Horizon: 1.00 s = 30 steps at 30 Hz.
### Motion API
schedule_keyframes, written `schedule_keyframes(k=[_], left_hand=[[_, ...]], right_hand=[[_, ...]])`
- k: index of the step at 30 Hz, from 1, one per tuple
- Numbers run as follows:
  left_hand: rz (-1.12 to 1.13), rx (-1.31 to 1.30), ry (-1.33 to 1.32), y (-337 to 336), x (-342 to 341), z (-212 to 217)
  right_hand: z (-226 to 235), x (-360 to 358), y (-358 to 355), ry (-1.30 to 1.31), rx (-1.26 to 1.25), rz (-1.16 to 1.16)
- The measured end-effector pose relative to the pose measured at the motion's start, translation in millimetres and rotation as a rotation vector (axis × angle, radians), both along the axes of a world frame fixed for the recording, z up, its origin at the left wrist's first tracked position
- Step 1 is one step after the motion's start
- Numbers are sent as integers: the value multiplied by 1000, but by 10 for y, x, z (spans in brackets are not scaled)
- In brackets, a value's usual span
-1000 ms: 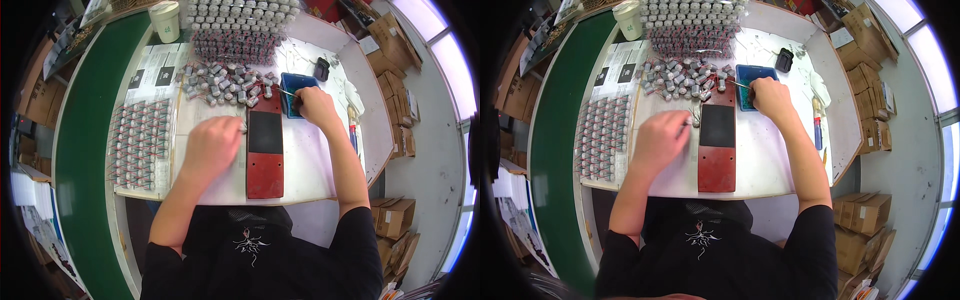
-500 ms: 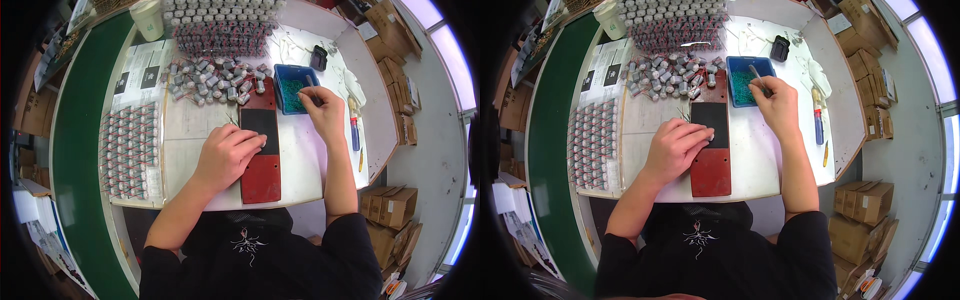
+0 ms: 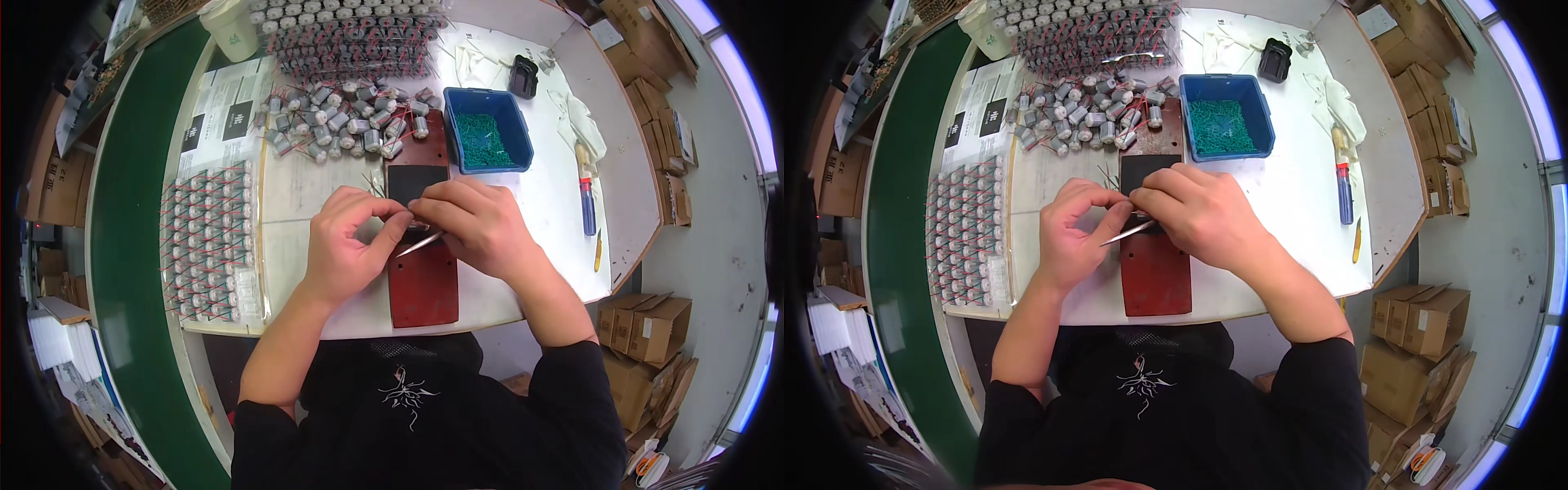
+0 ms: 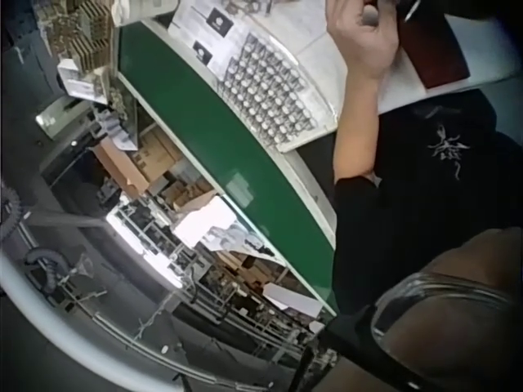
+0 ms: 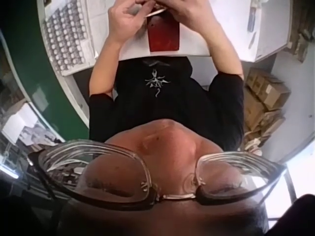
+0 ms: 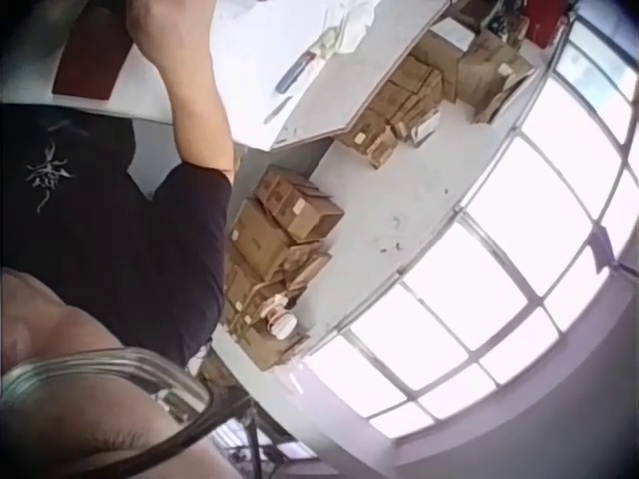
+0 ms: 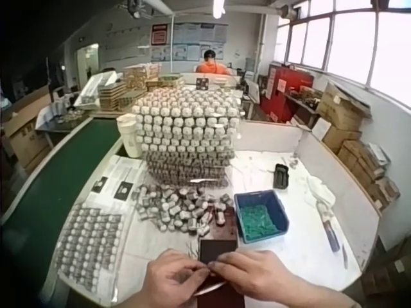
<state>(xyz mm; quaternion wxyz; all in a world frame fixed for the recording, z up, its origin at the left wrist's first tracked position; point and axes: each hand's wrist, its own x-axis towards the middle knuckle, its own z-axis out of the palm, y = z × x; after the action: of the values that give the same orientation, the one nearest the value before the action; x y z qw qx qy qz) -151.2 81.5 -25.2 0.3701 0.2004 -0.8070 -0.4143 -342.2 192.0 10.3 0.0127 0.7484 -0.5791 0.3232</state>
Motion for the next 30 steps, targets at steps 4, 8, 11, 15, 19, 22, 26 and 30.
schedule_keyframes(k=[4,8,11,15,19,22,26,30], left_hand=[[-40,22,-40,12,13,27],[-99,79,116,-22,11,-7],[-102,129,209,-2,3,-41],[27,-91,233,25,-31,-22],[47,-138,154,18,-61,-29],[36,-55,26,24,-64,6],[-26,-63,-106,16,-36,-51],[-69,-79,-159,-10,-17,-98]], right_hand=[[-58,-21,-33,-27,-49,43],[-116,32,-38,-392,7,61],[-128,136,-37,-821,159,5],[-128,234,-60,-1198,281,-50],[-116,168,-74,-1238,295,-42],[-56,-41,-85,-1143,472,-169],[-61,-184,-91,-908,644,-118],[-75,-189,-96,-915,736,-120]])
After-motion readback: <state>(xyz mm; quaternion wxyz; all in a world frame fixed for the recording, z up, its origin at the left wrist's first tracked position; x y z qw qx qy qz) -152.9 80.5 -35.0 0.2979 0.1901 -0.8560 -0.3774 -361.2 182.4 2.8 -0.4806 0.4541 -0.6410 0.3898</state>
